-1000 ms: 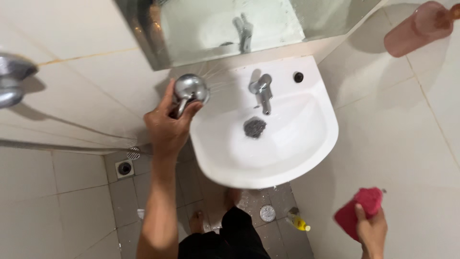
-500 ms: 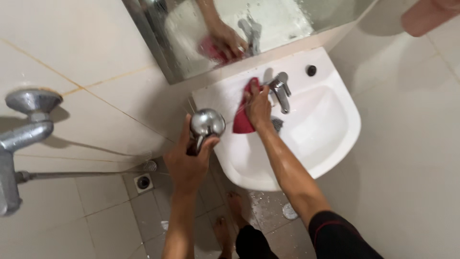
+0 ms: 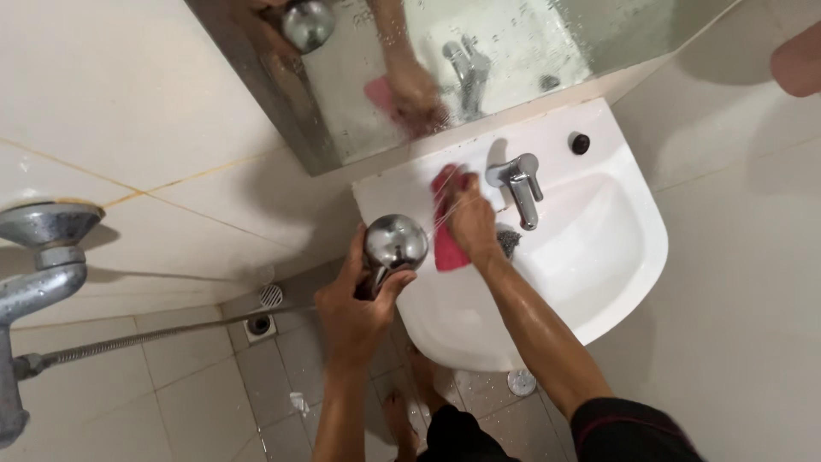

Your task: The person cleans a bathroom sink faucet and a shower head assembly by scrubbing them with a steel wool pad and a red cloth while rinsing them with water from the shower head.

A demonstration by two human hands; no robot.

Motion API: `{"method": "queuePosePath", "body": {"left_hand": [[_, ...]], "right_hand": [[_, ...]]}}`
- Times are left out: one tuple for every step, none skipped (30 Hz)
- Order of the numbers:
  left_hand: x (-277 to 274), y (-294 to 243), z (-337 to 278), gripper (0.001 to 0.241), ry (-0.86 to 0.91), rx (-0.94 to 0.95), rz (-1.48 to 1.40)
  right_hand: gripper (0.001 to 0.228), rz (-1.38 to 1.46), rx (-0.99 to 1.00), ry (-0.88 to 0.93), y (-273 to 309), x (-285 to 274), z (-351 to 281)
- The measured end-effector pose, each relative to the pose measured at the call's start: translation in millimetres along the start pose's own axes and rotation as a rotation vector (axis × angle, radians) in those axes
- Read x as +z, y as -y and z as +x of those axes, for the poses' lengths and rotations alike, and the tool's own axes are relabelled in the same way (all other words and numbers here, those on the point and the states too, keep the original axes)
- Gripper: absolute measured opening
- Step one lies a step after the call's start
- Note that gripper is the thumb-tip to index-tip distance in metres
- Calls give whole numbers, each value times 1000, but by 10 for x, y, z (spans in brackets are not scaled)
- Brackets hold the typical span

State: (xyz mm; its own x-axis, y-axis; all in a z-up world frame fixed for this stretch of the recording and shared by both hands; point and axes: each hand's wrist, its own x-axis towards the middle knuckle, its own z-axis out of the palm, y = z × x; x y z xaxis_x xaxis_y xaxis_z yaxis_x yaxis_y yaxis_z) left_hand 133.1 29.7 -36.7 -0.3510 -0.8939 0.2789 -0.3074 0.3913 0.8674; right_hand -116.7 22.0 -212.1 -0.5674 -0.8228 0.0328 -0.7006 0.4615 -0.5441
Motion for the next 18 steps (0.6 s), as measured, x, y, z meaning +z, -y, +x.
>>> {"method": "queuePosePath", "body": {"left_hand": [[20,1,-15,81,14,2,-11],[42,9,-34,83,28,4,-23],[56,9,-80,83,39,-9,-18],[68,-1,-130,84,53,-28,-13],[83,0,-79,84,60,-19,-11],[85,-3,-34,84,66,-4,-8],[80,-10,-55,83,68,-18,-17],[63,-6,-80,82,71,-33,-25],[34,5,-105,82,65,-35,-20],[6,13,-133,80,47,-14,-18],[-11,19,-127,79,34,17,-19],[-29,23,-126,79,34,25,-17],[-40,26,-152,80,47,37,1],[-48,39,-174,82,60,48,20],[-73,59,-237,82,64,36,26],[-92,80,-288,82,85,-46,57],[-87,98,-269,83,107,-106,81],[-96,95,-287,83,113,-95,79]], "right_hand": [[39,-2,47,21,43,-21,30],[42,-16,82,-2,103,-10,60],[44,-27,92,-25,147,23,33],[39,-34,13,-97,152,34,-34],[39,-26,18,-110,156,8,-8],[44,-6,15,-105,151,-15,1],[50,8,10,-84,134,-13,-39],[50,10,13,-82,126,2,-48],[47,-6,68,-87,134,29,-16],[47,-22,123,-92,145,69,-4],[47,-17,122,-99,132,86,8],[41,27,111,-70,105,91,17],[39,66,99,-35,87,104,11],[39,67,97,-35,86,111,65],[36,16,116,-95,87,127,79],[36,-35,134,-154,103,149,43],[36,-34,139,-165,132,143,26],[43,-13,134,-68,163,137,-5]]}}
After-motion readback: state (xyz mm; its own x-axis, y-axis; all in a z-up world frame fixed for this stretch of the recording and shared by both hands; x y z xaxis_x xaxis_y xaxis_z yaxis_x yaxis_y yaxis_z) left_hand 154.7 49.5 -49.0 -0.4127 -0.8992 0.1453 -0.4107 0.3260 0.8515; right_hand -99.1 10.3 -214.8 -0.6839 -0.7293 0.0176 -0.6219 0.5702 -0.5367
